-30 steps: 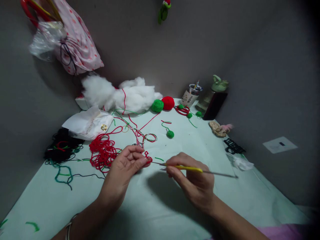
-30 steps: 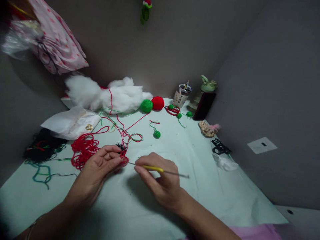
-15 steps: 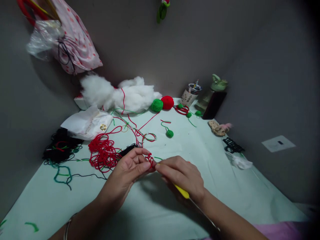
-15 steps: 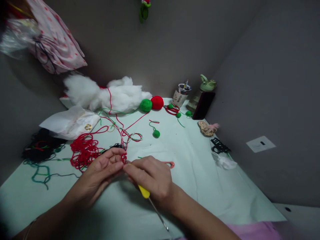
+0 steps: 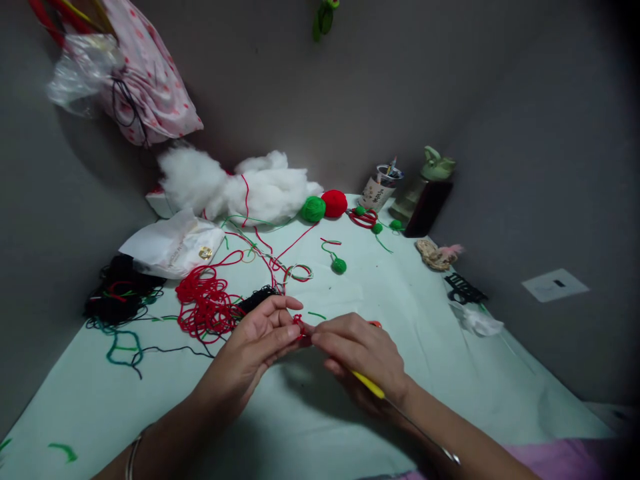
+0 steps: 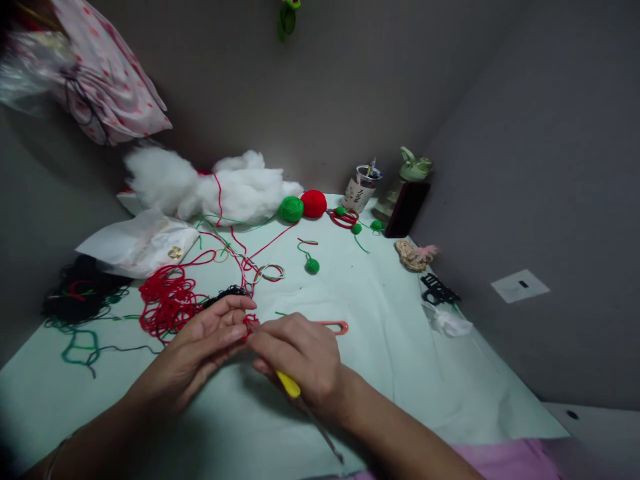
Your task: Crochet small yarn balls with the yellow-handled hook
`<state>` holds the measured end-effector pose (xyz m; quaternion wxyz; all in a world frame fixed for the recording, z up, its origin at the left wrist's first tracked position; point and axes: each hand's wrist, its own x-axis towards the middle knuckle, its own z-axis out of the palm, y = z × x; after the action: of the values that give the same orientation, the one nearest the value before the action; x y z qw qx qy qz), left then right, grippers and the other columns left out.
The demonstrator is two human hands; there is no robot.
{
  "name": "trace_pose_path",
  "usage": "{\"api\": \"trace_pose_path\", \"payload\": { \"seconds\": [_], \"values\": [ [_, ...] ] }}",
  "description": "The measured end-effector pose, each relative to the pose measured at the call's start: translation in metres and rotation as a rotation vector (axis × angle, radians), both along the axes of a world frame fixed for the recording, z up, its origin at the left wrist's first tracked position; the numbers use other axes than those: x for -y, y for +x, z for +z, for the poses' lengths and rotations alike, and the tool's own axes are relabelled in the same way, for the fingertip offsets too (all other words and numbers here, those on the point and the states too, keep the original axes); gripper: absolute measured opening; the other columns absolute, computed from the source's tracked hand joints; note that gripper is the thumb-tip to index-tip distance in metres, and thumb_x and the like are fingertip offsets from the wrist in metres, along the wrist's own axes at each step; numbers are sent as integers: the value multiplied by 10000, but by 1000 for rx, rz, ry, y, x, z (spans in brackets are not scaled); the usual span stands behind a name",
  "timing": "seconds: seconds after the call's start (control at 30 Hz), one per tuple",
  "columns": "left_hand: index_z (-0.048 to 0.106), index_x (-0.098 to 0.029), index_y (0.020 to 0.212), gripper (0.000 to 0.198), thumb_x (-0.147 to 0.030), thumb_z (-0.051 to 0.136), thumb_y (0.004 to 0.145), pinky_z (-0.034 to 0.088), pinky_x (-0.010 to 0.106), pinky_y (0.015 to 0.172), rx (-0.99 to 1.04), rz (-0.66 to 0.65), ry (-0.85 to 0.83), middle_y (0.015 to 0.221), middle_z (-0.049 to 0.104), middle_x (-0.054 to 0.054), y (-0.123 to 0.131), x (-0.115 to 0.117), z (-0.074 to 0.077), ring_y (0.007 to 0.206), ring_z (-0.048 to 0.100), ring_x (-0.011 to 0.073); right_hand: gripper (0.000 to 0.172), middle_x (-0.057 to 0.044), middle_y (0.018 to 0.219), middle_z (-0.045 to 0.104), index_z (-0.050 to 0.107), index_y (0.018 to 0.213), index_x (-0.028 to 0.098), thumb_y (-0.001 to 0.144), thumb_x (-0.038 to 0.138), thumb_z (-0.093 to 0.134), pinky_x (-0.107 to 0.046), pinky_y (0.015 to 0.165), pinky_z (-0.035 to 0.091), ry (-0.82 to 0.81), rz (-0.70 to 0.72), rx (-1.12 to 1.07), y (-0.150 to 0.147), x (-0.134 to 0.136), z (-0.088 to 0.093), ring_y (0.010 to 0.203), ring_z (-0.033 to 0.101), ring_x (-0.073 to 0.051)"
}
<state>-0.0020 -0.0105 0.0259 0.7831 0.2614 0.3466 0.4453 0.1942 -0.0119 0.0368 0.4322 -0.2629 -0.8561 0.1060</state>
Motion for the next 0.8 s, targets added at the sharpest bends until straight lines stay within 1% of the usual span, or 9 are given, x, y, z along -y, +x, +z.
{"api": "trace_pose_path", "payload": {
  "seconds": [0.07, 0.13, 0.23, 0.3, 0.43, 0.5, 0.63, 0.73, 0.8],
  "values": [
    [681, -205, 1085, 306, -224, 842, 825, 528, 164, 721, 3, -8, 13, 790, 668, -36, 0, 0, 0, 750, 667, 83, 270, -93, 974, 743, 615, 1270, 217, 1092, 256, 416, -333, 701, 563, -92, 39, -41, -1, 0, 2, 868, 687, -197],
    [671, -204, 1087, 318, -238, 845, 824, 543, 183, 757, -7, -14, 24, 790, 671, -36, -1, 1, 2, 764, 682, 91, 255, -74, 934, 735, 657, 1192, 218, 1089, 260, 428, -338, 710, 558, -237, 48, -128, -1, -1, 3, 836, 673, -190],
    [660, -205, 1064, 310, -269, 848, 826, 574, 260, 856, -26, -38, 25, 788, 680, -35, -1, 0, 4, 816, 733, 131, 231, -53, 879, 712, 709, 1061, 212, 1066, 316, 503, -316, 689, 564, -535, -4, -365, 0, -4, 1, 759, 662, -172],
    [665, -202, 1027, 306, -290, 862, 811, 583, 266, 833, -35, -50, 24, 766, 677, -41, -1, -1, 5, 805, 752, 146, 239, -45, 849, 711, 719, 1002, 202, 1043, 375, 560, -286, 663, 573, -768, -21, -546, 1, -8, -2, 711, 665, -156],
    [682, -199, 991, 304, -303, 883, 788, 592, 248, 798, -28, -42, 22, 735, 672, -53, -1, -2, 4, 779, 762, 143, 283, -23, 764, 712, 718, 938, 193, 986, 463, 650, -222, 592, 561, -1122, 78, -781, -1, -15, -7, 655, 670, -128],
    [685, -198, 995, 306, -306, 884, 789, 597, 256, 814, -13, -42, 18, 747, 691, -45, -1, -2, 4, 792, 768, 148, 244, -10, 756, 716, 722, 929, 198, 933, 441, 732, -202, 572, 553, -1213, 129, -843, -3, -17, -6, 641, 670, -116],
    [679, -195, 996, 268, -307, 853, 825, 594, 298, 885, 18, -25, 25, 841, 747, -5, -1, -1, 6, 874, 771, 171, 170, 5, 730, 738, 755, 930, 212, 847, 337, 837, -176, 571, 544, -1296, 181, -910, -7, -17, -3, 627, 681, -101],
    [680, -190, 1003, 273, -317, 849, 830, 558, 330, 973, 20, -2, 31, 890, 756, 15, 1, 0, 3, 959, 758, 188, 183, -9, 720, 755, 804, 984, 220, 862, 355, 823, -161, 592, 535, -1300, 215, -908, -8, -17, -3, 634, 678, -91],
    [679, -196, 1021, 301, -320, 861, 815, 541, 312, 967, 7, 11, 52, 911, 758, 17, 2, 1, -1, 961, 748, 181, 175, -16, 745, 761, 825, 986, 226, 874, 361, 811, -154, 607, 528, -1264, 210, -883, -8, -16, -4, 648, 663, -83]
  ]
}}
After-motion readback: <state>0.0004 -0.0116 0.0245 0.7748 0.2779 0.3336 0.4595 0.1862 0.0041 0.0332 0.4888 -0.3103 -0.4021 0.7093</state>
